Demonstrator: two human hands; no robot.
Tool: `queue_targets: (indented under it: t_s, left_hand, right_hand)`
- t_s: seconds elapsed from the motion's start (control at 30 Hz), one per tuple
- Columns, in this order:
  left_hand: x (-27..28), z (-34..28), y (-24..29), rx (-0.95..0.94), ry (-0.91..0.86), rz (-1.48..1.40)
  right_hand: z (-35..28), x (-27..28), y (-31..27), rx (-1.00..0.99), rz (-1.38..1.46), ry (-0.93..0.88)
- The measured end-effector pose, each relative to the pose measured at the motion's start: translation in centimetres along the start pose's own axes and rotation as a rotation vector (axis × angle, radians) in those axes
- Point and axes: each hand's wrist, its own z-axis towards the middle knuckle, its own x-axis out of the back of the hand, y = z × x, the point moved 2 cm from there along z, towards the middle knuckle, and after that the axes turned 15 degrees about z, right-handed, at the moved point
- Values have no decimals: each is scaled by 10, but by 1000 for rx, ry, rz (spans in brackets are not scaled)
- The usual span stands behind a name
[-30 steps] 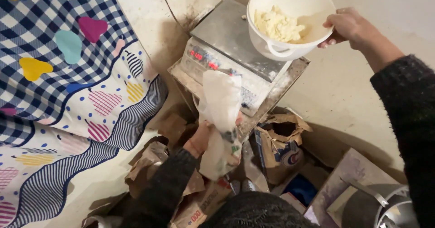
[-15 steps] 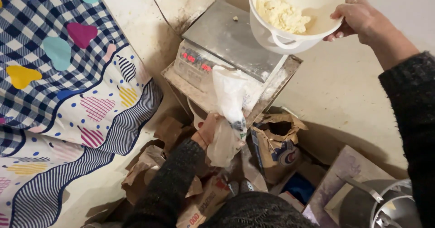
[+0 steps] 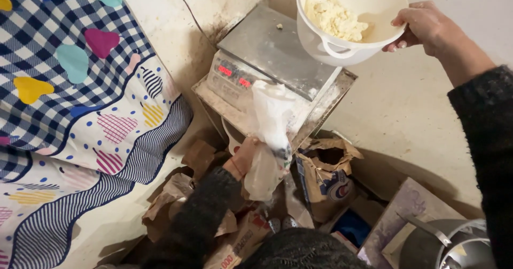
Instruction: Measure ingredients and mix eggs into a bowl to prepare dough.
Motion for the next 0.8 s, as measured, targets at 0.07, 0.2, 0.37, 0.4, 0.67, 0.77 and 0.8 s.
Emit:
queue_targets:
  t_s: [0.07, 0.2, 0.37, 0.4, 0.67, 0.77, 0.8]
  left_hand:
    - [6, -7, 12, -98, 74, 124]
    - [-75, -74, 151, -412, -265, 53]
    - [-66, -10, 239, -633, 153, 41]
    - [-70, 7, 250, -636, 148, 44]
    - [-54, 142, 269, -971, 547, 374]
    - [-85, 120, 256, -847, 580, 467]
    - [-87, 124, 248, -842, 576, 465]
  right_hand:
    - [3, 6, 1, -1, 4, 13]
    - [5, 10, -10, 4, -55, 38]
    - [-10, 22, -31, 137, -96, 78]
    - [-11, 26, -32, 141, -96, 84]
    - [-21, 50, -27, 85, -98, 114]
    - [-24, 56, -19, 36, -26, 159]
    - [-26, 59, -16, 31, -28, 161]
